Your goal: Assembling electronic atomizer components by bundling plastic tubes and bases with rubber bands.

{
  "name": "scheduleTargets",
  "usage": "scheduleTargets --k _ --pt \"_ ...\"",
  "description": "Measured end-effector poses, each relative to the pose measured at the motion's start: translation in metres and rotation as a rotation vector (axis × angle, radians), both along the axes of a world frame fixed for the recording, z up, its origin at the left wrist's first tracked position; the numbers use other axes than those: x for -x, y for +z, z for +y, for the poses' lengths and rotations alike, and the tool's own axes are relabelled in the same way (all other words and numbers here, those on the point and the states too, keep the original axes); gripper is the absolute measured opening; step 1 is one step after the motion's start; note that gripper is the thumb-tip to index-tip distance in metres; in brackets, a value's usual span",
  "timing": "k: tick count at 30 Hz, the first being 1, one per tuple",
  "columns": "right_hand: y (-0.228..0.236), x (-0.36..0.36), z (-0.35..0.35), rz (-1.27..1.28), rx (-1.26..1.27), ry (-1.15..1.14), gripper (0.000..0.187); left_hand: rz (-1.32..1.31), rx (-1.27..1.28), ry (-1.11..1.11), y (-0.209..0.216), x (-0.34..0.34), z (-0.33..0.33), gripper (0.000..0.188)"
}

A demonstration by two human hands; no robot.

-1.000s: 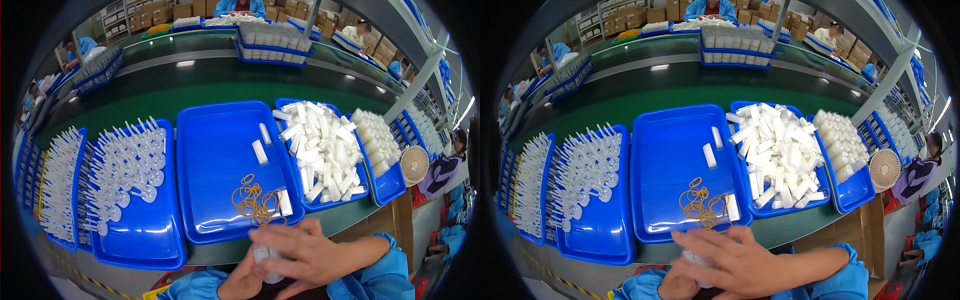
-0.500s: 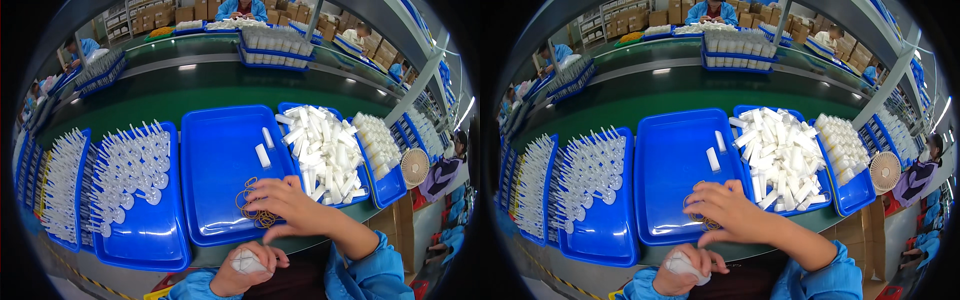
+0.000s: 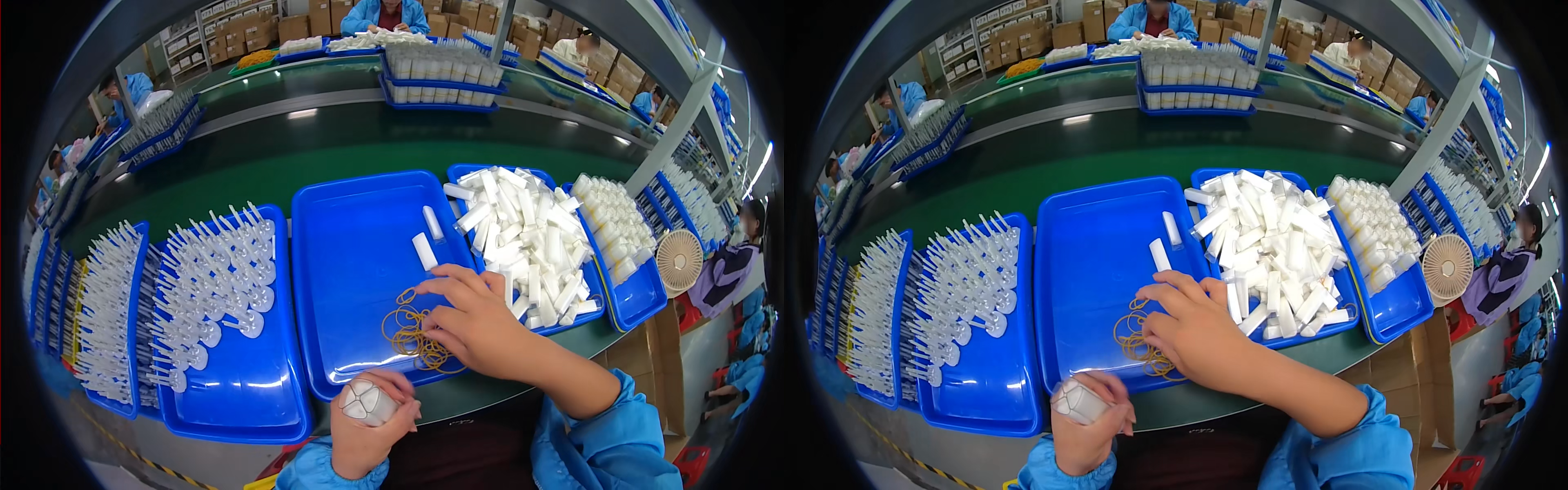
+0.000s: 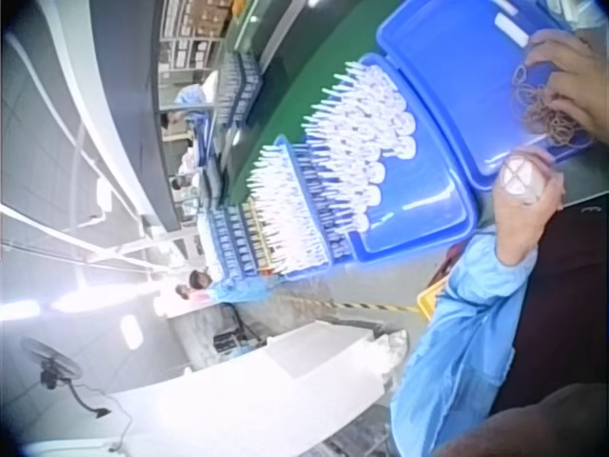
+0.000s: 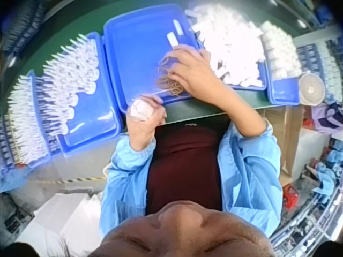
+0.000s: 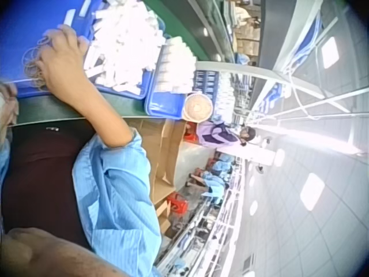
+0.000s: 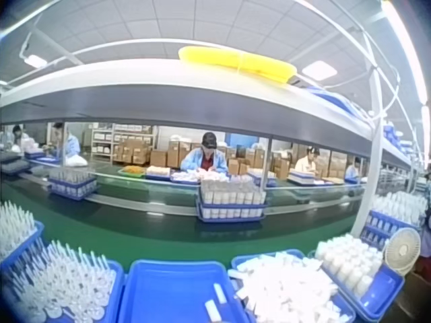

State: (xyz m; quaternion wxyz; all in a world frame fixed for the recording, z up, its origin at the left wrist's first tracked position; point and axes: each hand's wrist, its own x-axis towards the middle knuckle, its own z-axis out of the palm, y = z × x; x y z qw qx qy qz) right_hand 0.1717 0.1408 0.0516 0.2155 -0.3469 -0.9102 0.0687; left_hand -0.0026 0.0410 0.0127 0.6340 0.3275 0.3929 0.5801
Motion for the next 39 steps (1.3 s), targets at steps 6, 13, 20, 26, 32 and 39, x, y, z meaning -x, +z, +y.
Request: scheduleTargets --k 6,13,20,26,32,39 --pt "0.013 -0.007 -0.026 0.144 0.210 0.080 0.012 -0.083 -0.063 -0.039 0.003 -0.002 0.007 0.020" --pt "-0.004 -0.032 -0.040 0.896 1.473 0.354 0.015 -0.620 -0.156 -0.955 -0.009 0.015 0.001 0.018" --pt "0.024 -0.038 -0.050 0.859 1.322 0.419 0.037 0.400 -0.334 -0.264 0.001 -0.015 -0.002 0.083" --pt "0.035 -0.014 -0.084 0.323 0.577 0.719 0.022 0.361 -0.167 -0.342 0.014 -0.014 0.011 0.106" --pt "-0.002 -0.025 -0.093 1.311 1.428 0.794 0.032 -0.179 -0.298 -0.018 0.014 -0.023 -0.010 0.098" --pt "0.000 -0.041 -0.075 0.642 1.095 0.364 0.050 0.974 -0.713 0.036 0.025 -0.032 -0.009 0.035"
